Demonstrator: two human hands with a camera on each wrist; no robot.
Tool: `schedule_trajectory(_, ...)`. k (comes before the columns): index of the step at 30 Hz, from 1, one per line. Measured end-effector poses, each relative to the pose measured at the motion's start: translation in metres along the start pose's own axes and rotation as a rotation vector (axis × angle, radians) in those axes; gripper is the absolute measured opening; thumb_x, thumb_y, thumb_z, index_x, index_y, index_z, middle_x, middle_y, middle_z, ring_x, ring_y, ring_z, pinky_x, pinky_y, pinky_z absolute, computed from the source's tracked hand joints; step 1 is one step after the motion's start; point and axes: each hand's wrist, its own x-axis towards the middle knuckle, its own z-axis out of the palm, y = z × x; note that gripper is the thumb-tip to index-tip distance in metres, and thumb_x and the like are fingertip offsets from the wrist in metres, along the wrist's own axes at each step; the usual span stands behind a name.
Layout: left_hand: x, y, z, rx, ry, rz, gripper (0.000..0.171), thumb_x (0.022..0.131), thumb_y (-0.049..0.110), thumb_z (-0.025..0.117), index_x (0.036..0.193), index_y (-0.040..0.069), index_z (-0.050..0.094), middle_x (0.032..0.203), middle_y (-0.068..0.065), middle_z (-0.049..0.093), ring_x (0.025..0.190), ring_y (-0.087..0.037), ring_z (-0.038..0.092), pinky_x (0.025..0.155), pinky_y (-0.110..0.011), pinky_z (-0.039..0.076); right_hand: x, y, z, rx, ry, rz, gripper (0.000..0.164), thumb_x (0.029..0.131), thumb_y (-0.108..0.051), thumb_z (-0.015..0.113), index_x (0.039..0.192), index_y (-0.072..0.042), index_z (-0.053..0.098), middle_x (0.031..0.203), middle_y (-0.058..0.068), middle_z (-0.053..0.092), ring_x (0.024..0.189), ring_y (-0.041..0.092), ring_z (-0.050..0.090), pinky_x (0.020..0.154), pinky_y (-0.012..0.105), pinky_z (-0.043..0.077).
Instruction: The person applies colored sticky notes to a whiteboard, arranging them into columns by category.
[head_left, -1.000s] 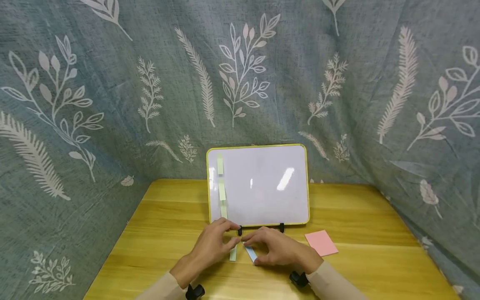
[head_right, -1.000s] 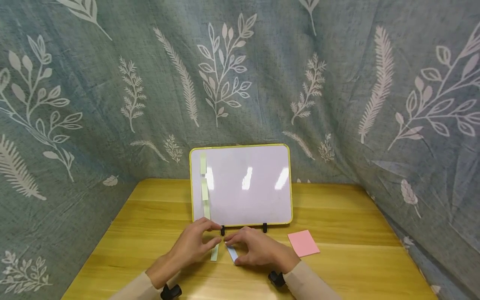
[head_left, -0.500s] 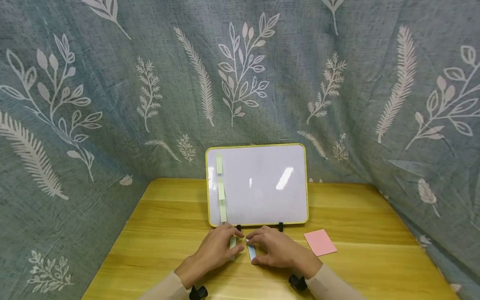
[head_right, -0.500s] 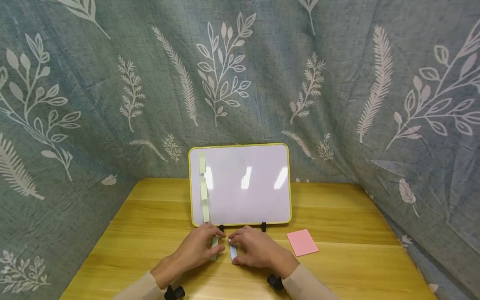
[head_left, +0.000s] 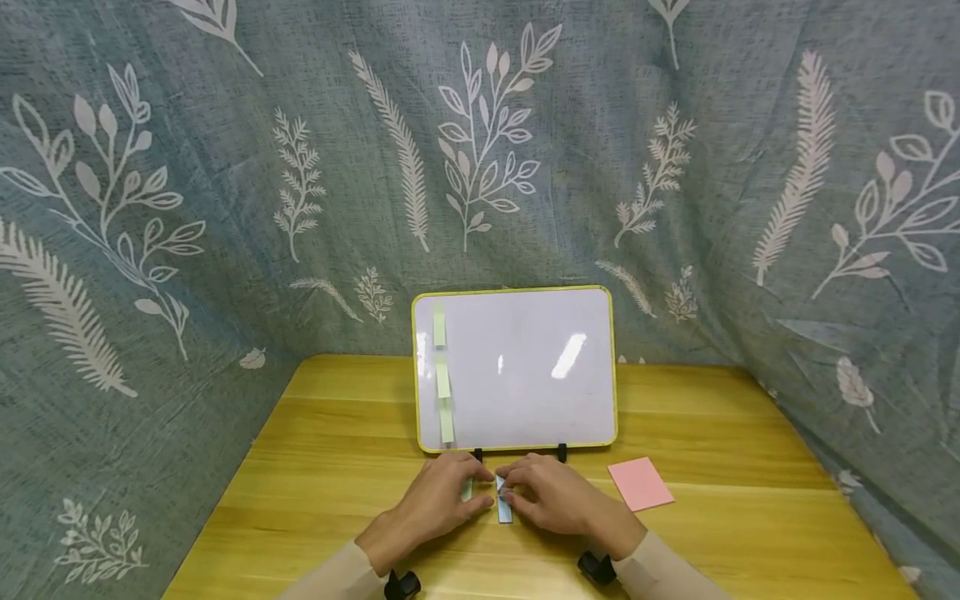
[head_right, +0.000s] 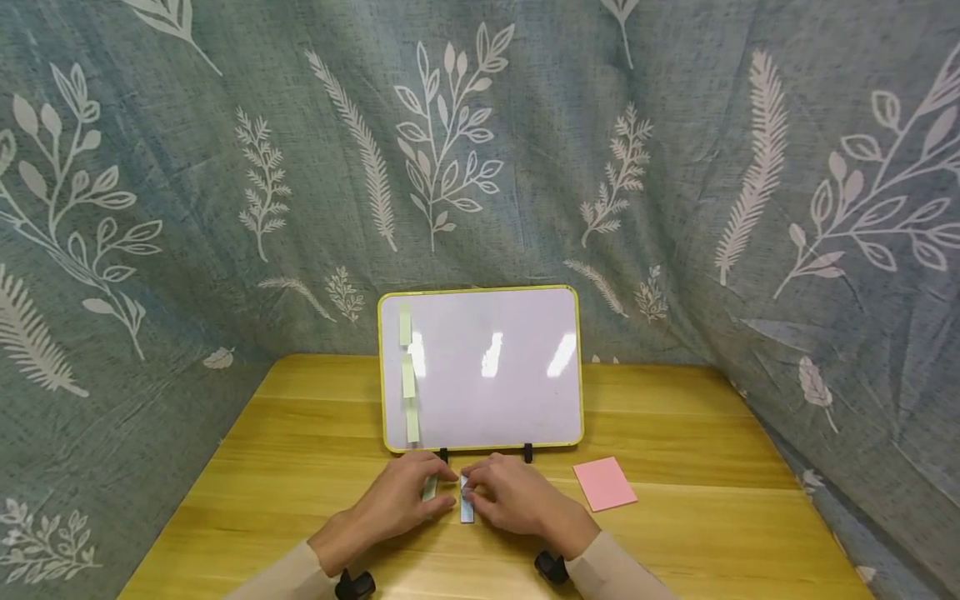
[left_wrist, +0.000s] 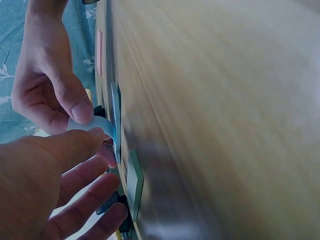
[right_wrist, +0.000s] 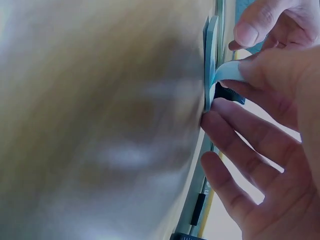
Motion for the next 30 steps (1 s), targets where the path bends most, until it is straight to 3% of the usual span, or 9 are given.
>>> schedule_trajectory(5, 0.003, 0.005, 0.002, 0.021, 0.0, 0.003, 0.035, 0.097, 0.041, 0.097, 0.124, 0.021, 0.088, 0.124, 0.007, 0.084, 0.121, -0.017, 0.072, 0.102, -0.048, 0.059, 0.002, 0.001, 0.002, 0.024, 0.069, -0.011, 0.011, 0.111, -0.014, 0.08, 0.109, -0.014, 0.09, 0.136, 0.006, 0.087, 0.126, 0.028, 0.083, 0.11, 0.049, 0.068)
schedule_trajectory(12, 0.006, 0.012, 0.004, 0.086, 0.001, 0.012, 0.052, 0.088, 0.049, 0.104, 0.127, 0.019, 0.086, 0.124, 0.008, 0.084, 0.121, -0.017, 0.072, 0.101, -0.046, 0.058, 0.002, 0.001, 0.003, 0.053, 0.12, -0.007, 0.005, 0.106, -0.01, 0.087, 0.106, -0.014, 0.09, 0.129, 0.006, 0.089, 0.117, 0.023, 0.085, 0.102, 0.04, 0.07)
schedule_trajectory(18, 0.006, 0.013, 0.006, 0.131, 0.004, 0.019, 0.053, 0.087, 0.051, 0.104, 0.127, 0.02, 0.086, 0.125, 0.008, 0.083, 0.122, -0.018, 0.073, 0.101, -0.046, 0.059, 0.002, 0.003, 0.006, 0.083, 0.172, -0.01, 0.007, 0.103, -0.007, 0.089, 0.103, -0.014, 0.089, 0.123, 0.005, 0.09, 0.111, 0.019, 0.086, 0.096, 0.036, 0.071)
schedule_trajectory(24, 0.006, 0.013, 0.006, 0.15, -0.023, 0.025, 0.054, 0.087, 0.053, 0.103, 0.126, 0.02, 0.087, 0.127, 0.008, 0.082, 0.118, -0.018, 0.073, 0.093, -0.041, 0.057, 0.003, 0.005, 0.007, 0.135, 0.198, 0.004, 0.007, 0.104, -0.008, 0.088, 0.11, -0.011, 0.088, 0.106, 0.0, 0.089, 0.097, 0.005, 0.08, 0.086, 0.029, 0.068)
schedule_trajectory(30, 0.007, 0.017, 0.004, 0.147, -0.037, 0.002, 0.053, 0.087, 0.053, 0.104, 0.127, 0.021, 0.087, 0.129, 0.009, 0.081, 0.122, -0.019, 0.072, 0.092, -0.04, 0.055, 0.006, 0.006, 0.006, 0.177, 0.251, 0.03, 0.011, 0.102, -0.003, 0.088, 0.105, -0.014, 0.088, 0.099, -0.004, 0.086, 0.089, -0.002, 0.075, 0.079, 0.026, 0.067)
